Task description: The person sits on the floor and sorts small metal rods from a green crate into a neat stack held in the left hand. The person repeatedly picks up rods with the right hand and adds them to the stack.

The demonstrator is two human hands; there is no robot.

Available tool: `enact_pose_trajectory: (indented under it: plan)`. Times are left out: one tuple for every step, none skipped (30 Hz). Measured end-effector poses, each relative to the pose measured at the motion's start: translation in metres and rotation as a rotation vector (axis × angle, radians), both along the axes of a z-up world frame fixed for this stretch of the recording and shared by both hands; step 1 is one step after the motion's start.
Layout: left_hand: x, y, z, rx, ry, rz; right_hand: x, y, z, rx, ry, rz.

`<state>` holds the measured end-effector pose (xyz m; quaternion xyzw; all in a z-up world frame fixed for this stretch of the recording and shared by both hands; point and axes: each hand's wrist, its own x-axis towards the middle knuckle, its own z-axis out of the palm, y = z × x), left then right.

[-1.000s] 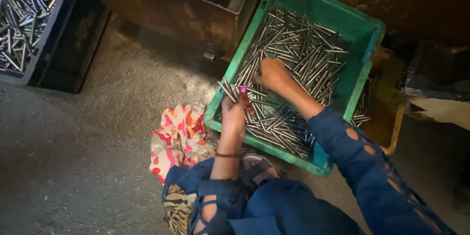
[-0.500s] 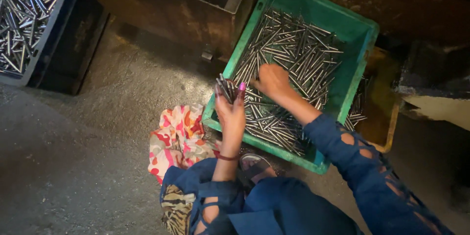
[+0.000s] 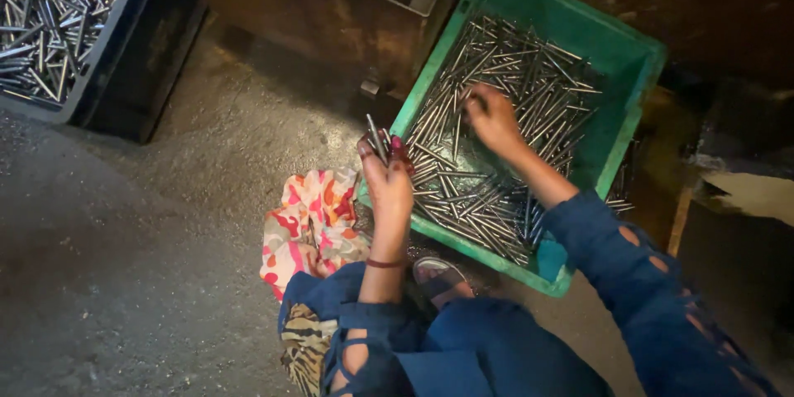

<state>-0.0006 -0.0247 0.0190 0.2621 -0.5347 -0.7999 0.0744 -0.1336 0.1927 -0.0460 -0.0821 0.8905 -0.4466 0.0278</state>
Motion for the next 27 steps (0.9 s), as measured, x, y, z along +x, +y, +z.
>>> enact_pose_trajectory:
  plan:
    - [-0.001, -0.001, -0.001, 0.117, 0.022, 0.015, -0.004, 0.000, -0.005, -0.119, 0.034, -0.020]
    - [-0.003, -0.003, -0.001, 0.233, 0.043, 0.031, -0.007, -0.001, -0.007, -0.239, 0.069, -0.039]
    - [-0.004, -0.004, -0.002, 0.349, 0.054, 0.044, -0.011, -0.003, -0.005, -0.372, -0.123, -0.097]
    - [-0.005, -0.006, -0.002, 0.464, 0.064, 0.057, -0.015, -0.009, -0.002, -0.504, -0.316, -0.156]
    - [-0.006, -0.006, -0.001, 0.579, 0.075, 0.072, -0.017, -0.016, 0.004, -0.635, -0.510, -0.212]
    - [-0.006, -0.006, 0.000, 0.604, 0.070, 0.059, -0.015, -0.023, 0.012, -0.548, -0.600, -0.156]
    - [-0.005, -0.007, 0.002, 0.626, 0.067, 0.050, -0.010, -0.031, 0.023, -0.460, -0.690, -0.095]
    - [-0.005, -0.009, 0.004, 0.647, 0.063, 0.041, -0.005, -0.039, 0.035, -0.371, -0.778, -0.034]
    - [-0.005, -0.010, 0.006, 0.647, 0.014, 0.061, 0.002, -0.046, 0.048, -0.358, -0.716, 0.024]
    - [-0.006, -0.011, 0.009, 0.647, -0.035, 0.082, 0.010, -0.052, 0.061, -0.345, -0.653, 0.081]
    - [-0.006, -0.011, 0.011, 0.648, -0.089, 0.103, 0.018, -0.057, 0.074, -0.332, -0.595, 0.137]
    - [-0.006, -0.011, 0.013, 0.683, -0.088, 0.118, 0.023, -0.059, 0.087, -0.276, -0.543, 0.250]
    - [-0.008, -0.013, 0.015, 0.715, -0.087, 0.128, 0.027, -0.060, 0.099, -0.224, -0.486, 0.359]
    - [-0.007, -0.013, 0.016, 0.747, -0.086, 0.138, 0.030, -0.062, 0.109, -0.171, -0.427, 0.466]
    - [-0.007, -0.013, 0.017, 0.718, -0.082, 0.131, 0.029, -0.063, 0.116, -0.141, -0.401, 0.424]
    - [-0.006, -0.014, 0.017, 0.689, -0.079, 0.125, 0.029, -0.064, 0.119, -0.111, -0.374, 0.381]
    - [-0.006, -0.014, 0.016, 0.660, -0.072, 0.116, 0.029, -0.066, 0.120, -0.081, -0.344, 0.338]
    - [-0.006, -0.013, 0.016, 0.674, -0.075, 0.123, 0.030, -0.069, 0.118, 0.124, -0.264, 0.367]
    - [-0.008, -0.013, 0.014, 0.685, -0.076, 0.130, 0.032, -0.073, 0.113, 0.328, -0.180, 0.393]
    - [-0.010, -0.013, 0.013, 0.697, -0.077, 0.138, 0.035, -0.076, 0.106, 0.531, -0.094, 0.415]
    - [-0.010, -0.012, 0.011, 0.675, -0.064, 0.136, 0.040, -0.079, 0.098, 0.611, -0.067, 0.422]
    - [-0.011, -0.011, 0.008, 0.653, -0.051, 0.135, 0.045, -0.082, 0.090, 0.691, -0.039, 0.428]
    - [-0.009, -0.012, 0.005, 0.628, -0.044, 0.137, 0.048, -0.085, 0.083, 0.766, -0.017, 0.437]
    - [-0.007, -0.012, 0.004, 0.637, -0.071, 0.146, 0.049, -0.086, 0.080, 0.763, -0.043, 0.432]
    - [-0.007, -0.011, 0.003, 0.650, -0.094, 0.155, 0.047, -0.086, 0.081, 0.763, -0.065, 0.426]
    - [-0.006, -0.011, 0.004, 0.662, -0.117, 0.165, 0.045, -0.085, 0.085, 0.763, -0.087, 0.421]
    - [-0.006, -0.011, 0.005, 0.653, -0.119, 0.161, 0.041, -0.083, 0.093, 0.697, -0.107, 0.358]
